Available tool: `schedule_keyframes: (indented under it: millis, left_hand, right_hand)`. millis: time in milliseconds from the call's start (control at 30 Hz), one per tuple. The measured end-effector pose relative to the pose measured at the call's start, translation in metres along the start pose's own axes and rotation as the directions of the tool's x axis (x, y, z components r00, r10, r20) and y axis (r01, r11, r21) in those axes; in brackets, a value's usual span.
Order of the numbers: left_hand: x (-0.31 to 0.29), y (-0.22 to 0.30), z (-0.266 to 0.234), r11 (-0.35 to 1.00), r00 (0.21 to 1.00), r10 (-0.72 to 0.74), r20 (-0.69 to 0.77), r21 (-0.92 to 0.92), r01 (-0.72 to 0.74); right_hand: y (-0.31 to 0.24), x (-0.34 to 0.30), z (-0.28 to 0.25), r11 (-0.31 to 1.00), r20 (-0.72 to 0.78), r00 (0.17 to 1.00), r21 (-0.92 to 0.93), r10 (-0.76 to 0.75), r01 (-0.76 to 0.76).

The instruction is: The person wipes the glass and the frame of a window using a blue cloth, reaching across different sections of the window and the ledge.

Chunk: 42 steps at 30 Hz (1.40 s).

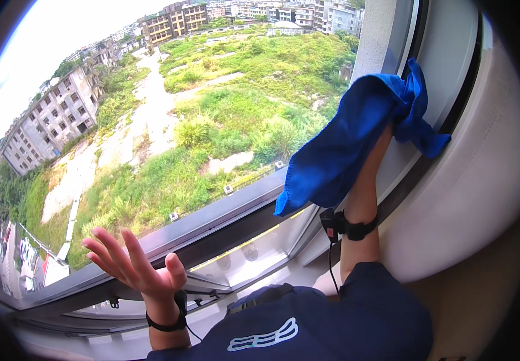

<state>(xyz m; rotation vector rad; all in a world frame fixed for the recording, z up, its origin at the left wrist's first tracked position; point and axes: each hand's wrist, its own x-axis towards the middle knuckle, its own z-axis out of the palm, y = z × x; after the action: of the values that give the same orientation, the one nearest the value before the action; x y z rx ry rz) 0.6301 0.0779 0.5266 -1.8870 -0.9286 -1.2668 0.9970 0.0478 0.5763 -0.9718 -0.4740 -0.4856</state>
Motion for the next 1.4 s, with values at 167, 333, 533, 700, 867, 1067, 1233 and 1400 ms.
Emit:
schedule_keyframes:
  millis: [167, 333, 533, 700, 867, 1067, 1233, 1400]
  left_hand:
    - [-0.003, -0.003, 0.005, 0.993, 0.985, 0.11, -0.133, -0.018, -0.113]
    - [-0.056, -0.024, 0.028, 0.89, 0.881, -0.456, 0.123, 0.033, 0.456]
    - [0.011, -0.007, -0.02, 0.989, 0.998, -0.047, -0.045, -0.143, 0.04]
    - [0.047, 0.018, -0.02, 0.972, 0.997, -0.001, -0.083, -0.236, -0.018]
    - [0.043, 0.017, -0.002, 0.963, 0.998, 0.0, -0.064, -0.269, -0.018]
    - [0.008, -0.008, 0.033, 0.997, 0.998, -0.023, -0.065, 0.075, 0.028]
    - [0.023, 0.013, -0.005, 0.995, 0.999, 0.044, 0.033, 0.083, -0.046]
    - [0.028, 0.013, 0.0, 0.996, 0.996, 0.081, 0.031, -0.043, -0.08]
  right_hand:
    - [-0.091, -0.095, 0.012, 0.792, 0.708, 0.398, 0.386, -0.583, 0.474]
    - [-0.117, -0.102, 0.035, 0.695, 0.716, 0.117, 0.603, -0.688, 0.392]
    - [-0.008, 0.088, -0.01, 0.327, 0.67, 0.399, -0.239, -0.626, 0.914]
    - [-0.018, 0.096, -0.013, 0.365, 0.564, 0.473, -0.301, -0.677, 0.881]
    - [-0.111, -0.03, 0.033, 0.555, 0.726, 0.134, 0.38, -0.675, 0.74]
    - [-0.137, -0.015, 0.06, 0.453, 0.718, -0.09, 0.526, -0.691, 0.72]
    - [-0.11, 0.167, 0.083, 0.395, 0.571, 0.317, 0.012, -0.757, 0.919]
    - [-0.081, 0.218, 0.078, 0.461, 0.52, 0.465, -0.147, -0.716, 0.875]
